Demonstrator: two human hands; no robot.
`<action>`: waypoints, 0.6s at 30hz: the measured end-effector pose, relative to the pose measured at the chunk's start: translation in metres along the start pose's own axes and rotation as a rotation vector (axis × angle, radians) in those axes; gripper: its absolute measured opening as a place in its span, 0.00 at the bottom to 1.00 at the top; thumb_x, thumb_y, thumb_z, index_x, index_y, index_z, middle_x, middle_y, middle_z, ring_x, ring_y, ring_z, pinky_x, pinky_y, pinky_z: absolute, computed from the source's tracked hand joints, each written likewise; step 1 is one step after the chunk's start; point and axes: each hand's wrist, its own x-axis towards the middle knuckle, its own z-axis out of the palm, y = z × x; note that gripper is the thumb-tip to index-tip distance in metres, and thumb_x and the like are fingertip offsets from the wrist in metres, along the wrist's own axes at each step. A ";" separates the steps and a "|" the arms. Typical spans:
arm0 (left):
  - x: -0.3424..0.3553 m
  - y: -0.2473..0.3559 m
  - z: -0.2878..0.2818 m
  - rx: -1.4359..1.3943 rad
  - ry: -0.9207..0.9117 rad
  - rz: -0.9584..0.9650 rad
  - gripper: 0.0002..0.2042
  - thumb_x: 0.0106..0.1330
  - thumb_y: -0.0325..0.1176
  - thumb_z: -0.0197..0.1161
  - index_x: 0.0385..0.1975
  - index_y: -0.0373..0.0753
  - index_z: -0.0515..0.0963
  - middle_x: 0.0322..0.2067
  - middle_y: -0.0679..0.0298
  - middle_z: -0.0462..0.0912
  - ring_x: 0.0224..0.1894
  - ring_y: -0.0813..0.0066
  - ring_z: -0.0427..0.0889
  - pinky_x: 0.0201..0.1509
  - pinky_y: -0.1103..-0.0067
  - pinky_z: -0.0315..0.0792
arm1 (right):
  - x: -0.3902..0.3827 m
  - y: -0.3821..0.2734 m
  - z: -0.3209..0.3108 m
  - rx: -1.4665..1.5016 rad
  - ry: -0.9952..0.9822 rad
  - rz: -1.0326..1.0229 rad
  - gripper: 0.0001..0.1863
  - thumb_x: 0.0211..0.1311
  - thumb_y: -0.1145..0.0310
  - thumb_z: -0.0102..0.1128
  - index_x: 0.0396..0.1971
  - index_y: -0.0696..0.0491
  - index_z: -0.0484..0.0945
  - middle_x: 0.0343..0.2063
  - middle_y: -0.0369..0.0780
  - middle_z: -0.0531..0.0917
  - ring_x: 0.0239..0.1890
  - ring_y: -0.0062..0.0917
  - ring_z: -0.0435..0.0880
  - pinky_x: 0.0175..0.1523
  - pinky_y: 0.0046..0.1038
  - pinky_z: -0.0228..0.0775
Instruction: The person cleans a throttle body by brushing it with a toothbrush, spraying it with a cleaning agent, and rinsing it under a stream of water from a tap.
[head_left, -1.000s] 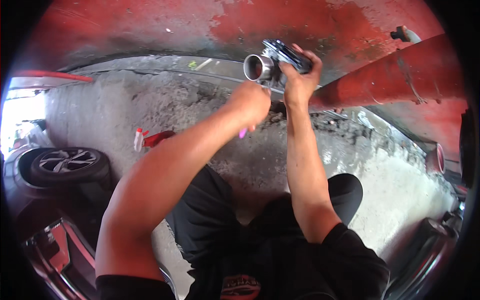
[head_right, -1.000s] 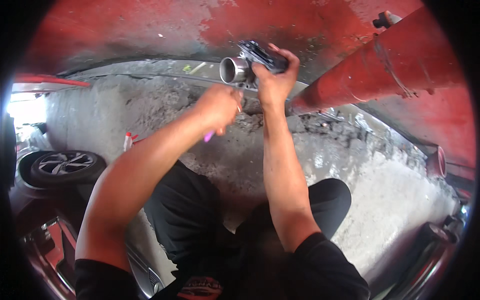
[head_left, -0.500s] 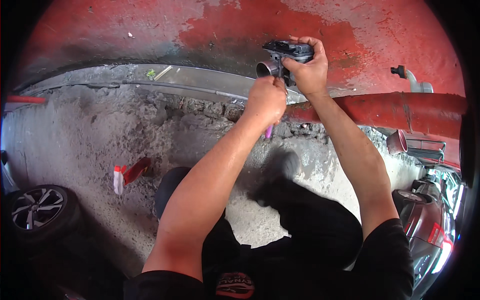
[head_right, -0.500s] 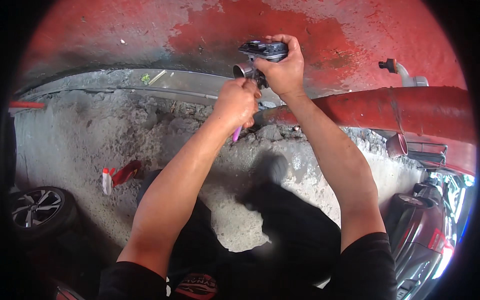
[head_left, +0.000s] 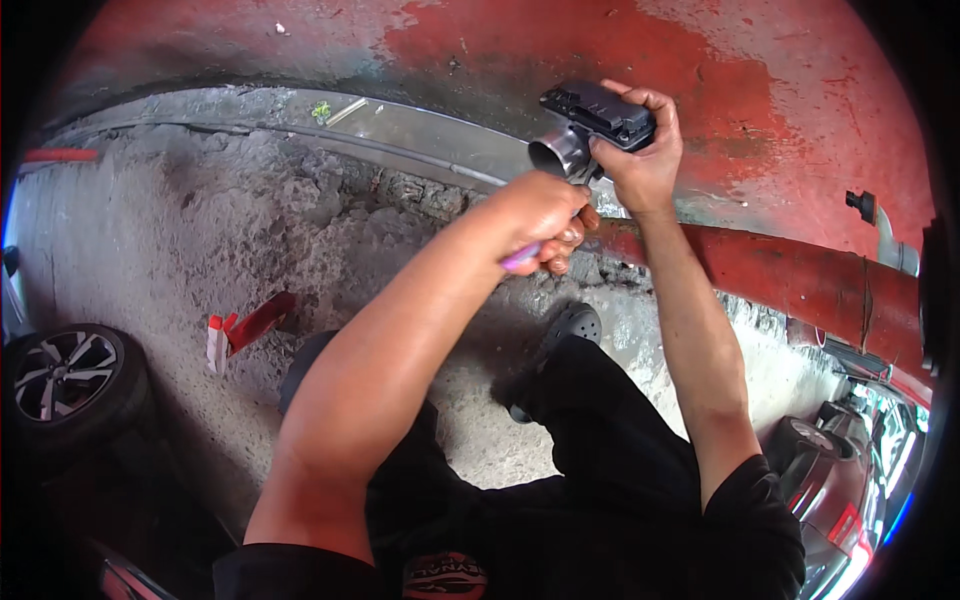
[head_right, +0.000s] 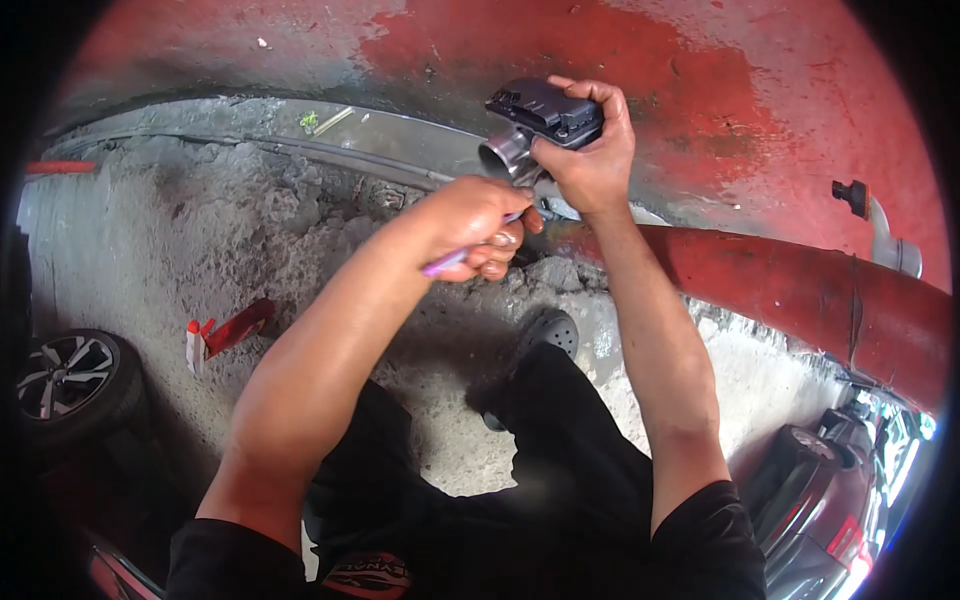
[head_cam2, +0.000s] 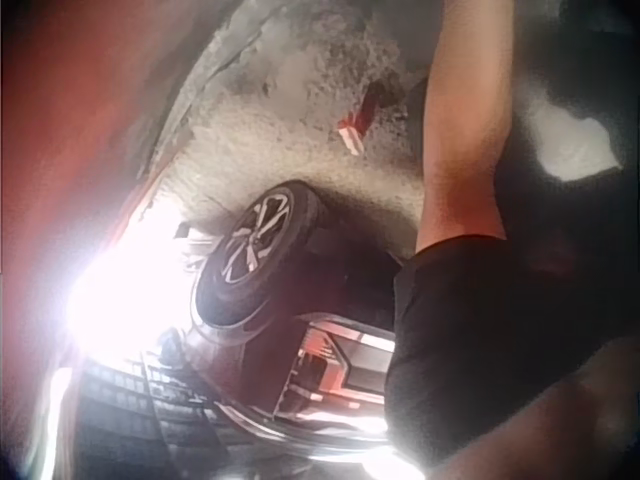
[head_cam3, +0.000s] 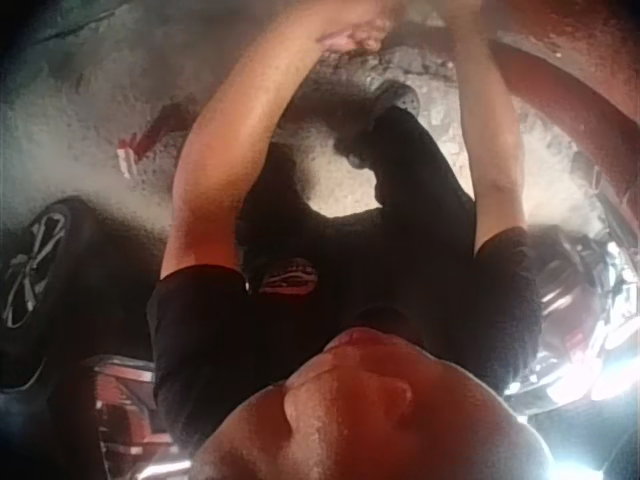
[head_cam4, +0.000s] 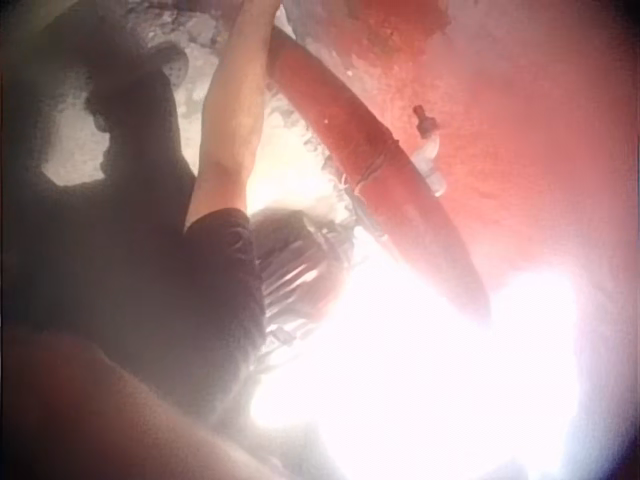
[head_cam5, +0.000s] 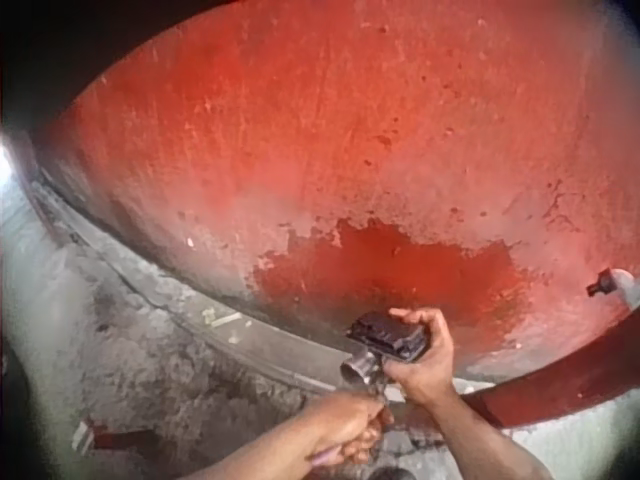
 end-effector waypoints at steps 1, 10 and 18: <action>0.020 -0.022 -0.008 0.529 0.393 0.408 0.12 0.72 0.37 0.49 0.35 0.34 0.70 0.13 0.57 0.72 0.12 0.60 0.70 0.21 0.67 0.65 | 0.002 -0.005 0.009 -0.119 -0.017 -0.005 0.29 0.37 0.84 0.66 0.44 0.56 0.67 0.49 0.46 0.80 0.50 0.25 0.78 0.56 0.28 0.73; 0.009 -0.021 0.031 0.878 0.988 0.918 0.14 0.71 0.36 0.51 0.26 0.32 0.73 0.20 0.43 0.77 0.22 0.44 0.78 0.28 0.57 0.72 | 0.013 0.005 0.010 0.079 0.333 0.220 0.28 0.40 0.84 0.68 0.44 0.56 0.66 0.48 0.46 0.80 0.47 0.26 0.80 0.55 0.29 0.74; -0.007 0.006 -0.001 0.165 0.067 0.166 0.18 0.73 0.40 0.50 0.26 0.32 0.73 0.13 0.62 0.69 0.08 0.70 0.64 0.14 0.71 0.64 | 0.014 0.006 -0.004 0.083 0.211 0.120 0.29 0.39 0.84 0.69 0.44 0.55 0.67 0.48 0.47 0.80 0.48 0.25 0.79 0.56 0.29 0.74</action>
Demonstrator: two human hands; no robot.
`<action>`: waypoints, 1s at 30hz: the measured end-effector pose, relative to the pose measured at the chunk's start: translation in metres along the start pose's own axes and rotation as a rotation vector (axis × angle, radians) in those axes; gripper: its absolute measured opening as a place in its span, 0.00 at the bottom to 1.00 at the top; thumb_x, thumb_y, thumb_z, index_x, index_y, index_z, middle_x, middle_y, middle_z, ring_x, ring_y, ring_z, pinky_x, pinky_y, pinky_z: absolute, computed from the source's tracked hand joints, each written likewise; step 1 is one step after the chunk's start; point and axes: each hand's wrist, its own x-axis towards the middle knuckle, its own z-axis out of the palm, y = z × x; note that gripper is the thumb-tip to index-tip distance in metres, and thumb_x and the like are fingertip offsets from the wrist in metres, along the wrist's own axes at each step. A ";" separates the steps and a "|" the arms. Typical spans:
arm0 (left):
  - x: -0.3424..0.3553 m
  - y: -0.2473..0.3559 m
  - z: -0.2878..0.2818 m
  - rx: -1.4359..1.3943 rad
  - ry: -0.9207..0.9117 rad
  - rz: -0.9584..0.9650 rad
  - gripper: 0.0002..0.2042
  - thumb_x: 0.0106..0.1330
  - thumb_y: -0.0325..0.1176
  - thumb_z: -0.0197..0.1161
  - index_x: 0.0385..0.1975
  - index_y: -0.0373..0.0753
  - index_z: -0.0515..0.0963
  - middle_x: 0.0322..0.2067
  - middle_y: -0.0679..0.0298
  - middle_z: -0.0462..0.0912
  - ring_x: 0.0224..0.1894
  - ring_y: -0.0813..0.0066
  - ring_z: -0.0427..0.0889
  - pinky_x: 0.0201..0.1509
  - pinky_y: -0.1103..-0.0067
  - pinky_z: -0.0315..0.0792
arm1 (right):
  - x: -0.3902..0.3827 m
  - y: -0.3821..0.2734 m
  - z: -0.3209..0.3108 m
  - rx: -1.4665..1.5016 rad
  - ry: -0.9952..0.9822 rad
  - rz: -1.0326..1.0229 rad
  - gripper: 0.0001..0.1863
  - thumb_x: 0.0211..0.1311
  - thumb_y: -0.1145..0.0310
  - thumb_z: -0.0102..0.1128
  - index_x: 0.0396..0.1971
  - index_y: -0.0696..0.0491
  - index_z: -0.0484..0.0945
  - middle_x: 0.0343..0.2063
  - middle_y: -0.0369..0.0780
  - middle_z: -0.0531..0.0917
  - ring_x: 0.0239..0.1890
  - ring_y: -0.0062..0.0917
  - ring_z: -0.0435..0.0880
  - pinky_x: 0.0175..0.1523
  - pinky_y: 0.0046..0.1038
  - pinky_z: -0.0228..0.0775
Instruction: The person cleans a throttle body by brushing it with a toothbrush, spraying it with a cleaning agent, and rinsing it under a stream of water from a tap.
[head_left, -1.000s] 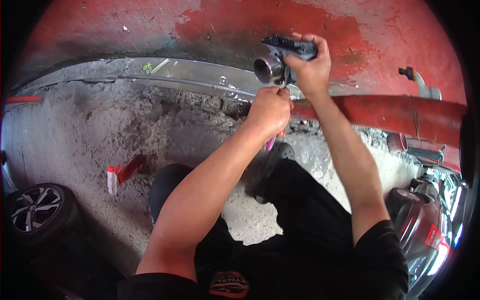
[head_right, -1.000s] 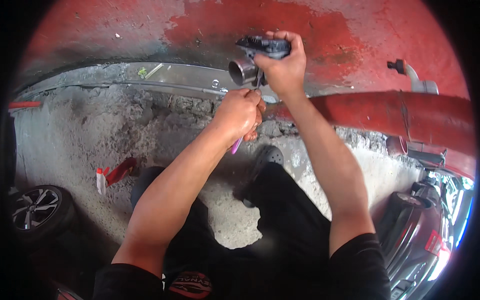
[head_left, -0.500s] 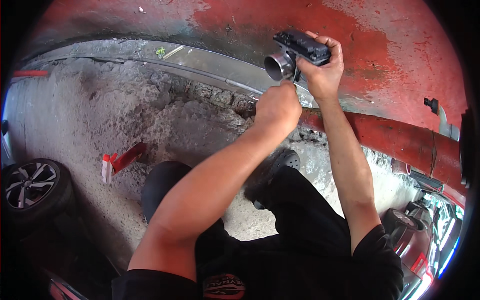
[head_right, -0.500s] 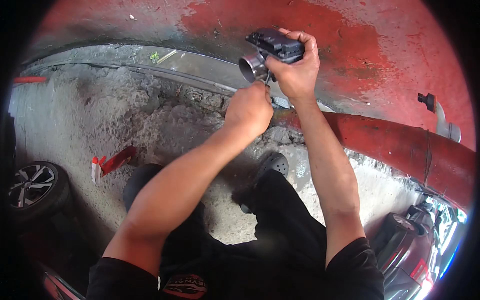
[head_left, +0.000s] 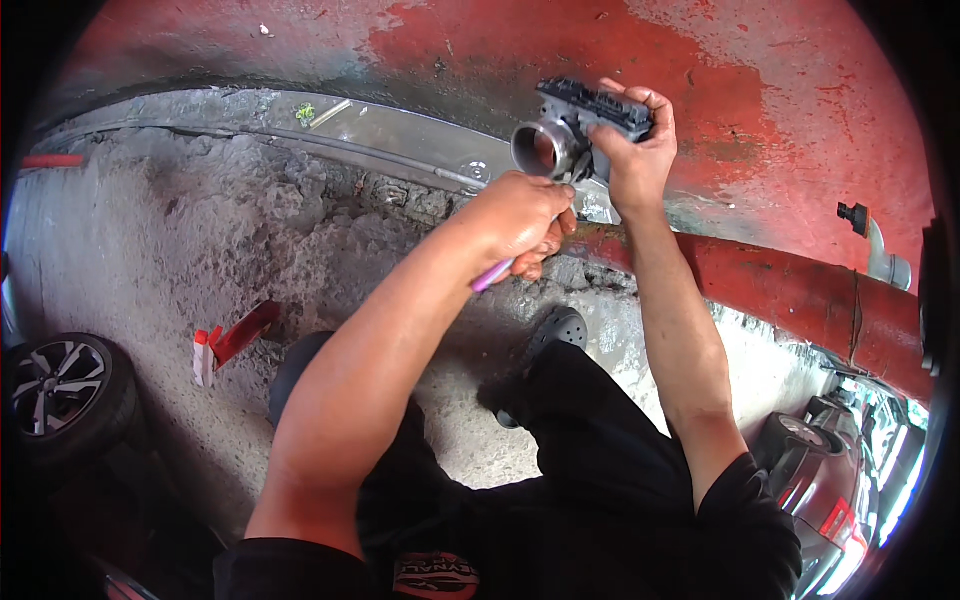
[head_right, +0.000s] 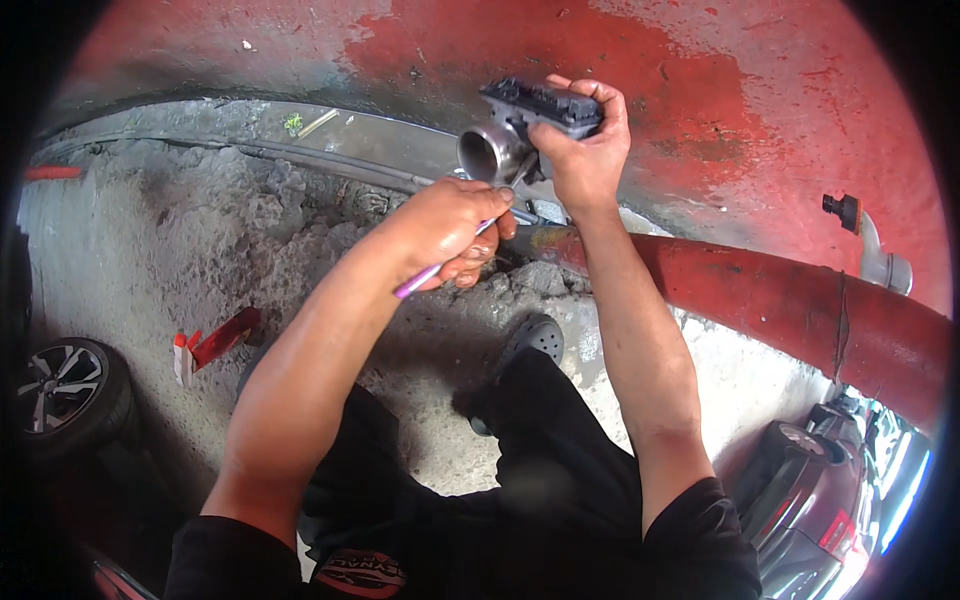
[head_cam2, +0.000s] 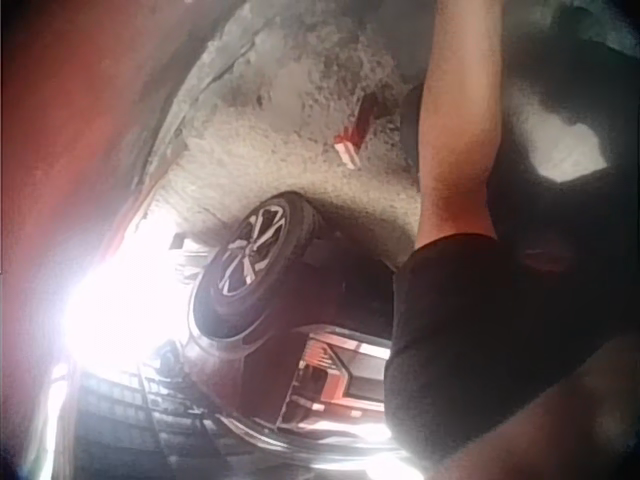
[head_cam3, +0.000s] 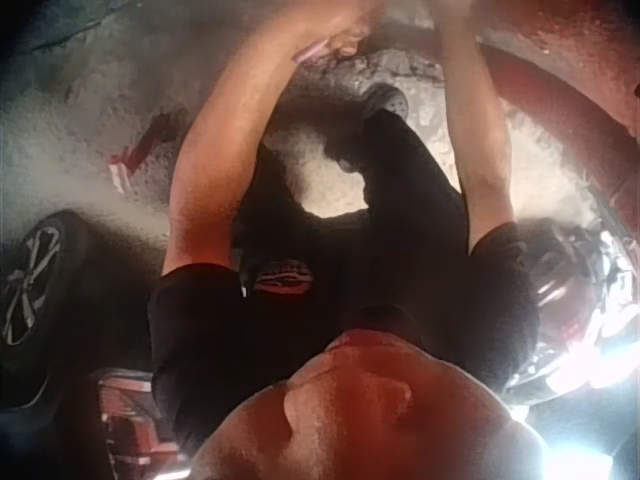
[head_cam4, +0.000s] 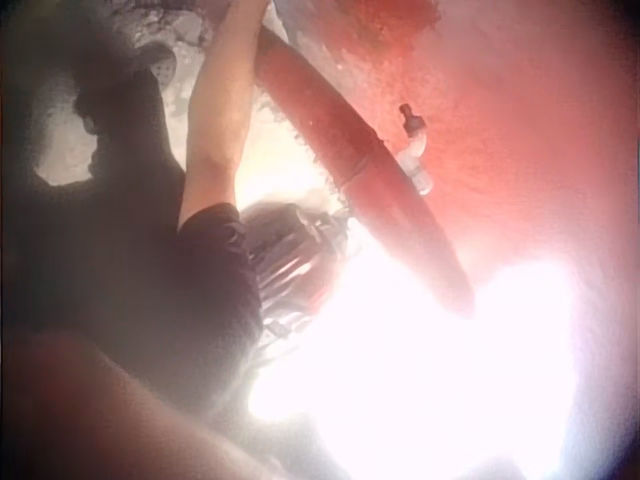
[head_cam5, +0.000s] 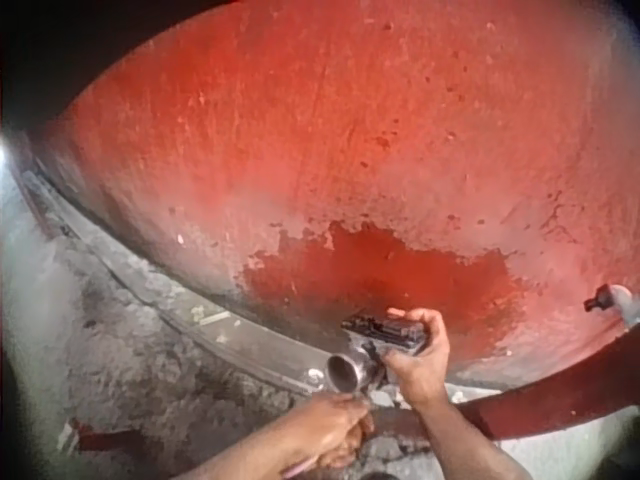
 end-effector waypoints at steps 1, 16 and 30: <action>-0.001 0.006 -0.001 0.070 0.109 -0.006 0.18 0.74 0.40 0.49 0.26 0.32 0.73 0.13 0.63 0.69 0.08 0.71 0.64 0.15 0.70 0.63 | -0.001 -0.001 0.001 -0.048 -0.075 -0.005 0.29 0.39 0.84 0.69 0.44 0.55 0.67 0.49 0.47 0.80 0.48 0.25 0.79 0.56 0.29 0.74; 0.008 -0.006 0.021 0.016 0.245 0.148 0.19 0.76 0.44 0.46 0.27 0.34 0.69 0.10 0.66 0.62 0.05 0.77 0.57 0.11 0.75 0.56 | -0.001 -0.003 0.006 0.182 -0.011 0.121 0.27 0.40 0.86 0.66 0.43 0.55 0.67 0.47 0.48 0.80 0.47 0.28 0.80 0.54 0.30 0.75; 0.005 -0.022 0.016 0.579 0.470 0.426 0.16 0.71 0.37 0.49 0.28 0.30 0.76 0.23 0.44 0.78 0.32 0.44 0.79 0.38 0.61 0.72 | 0.000 0.003 -0.014 -0.090 -0.016 -0.068 0.29 0.39 0.85 0.68 0.44 0.54 0.67 0.51 0.48 0.79 0.49 0.26 0.79 0.57 0.31 0.73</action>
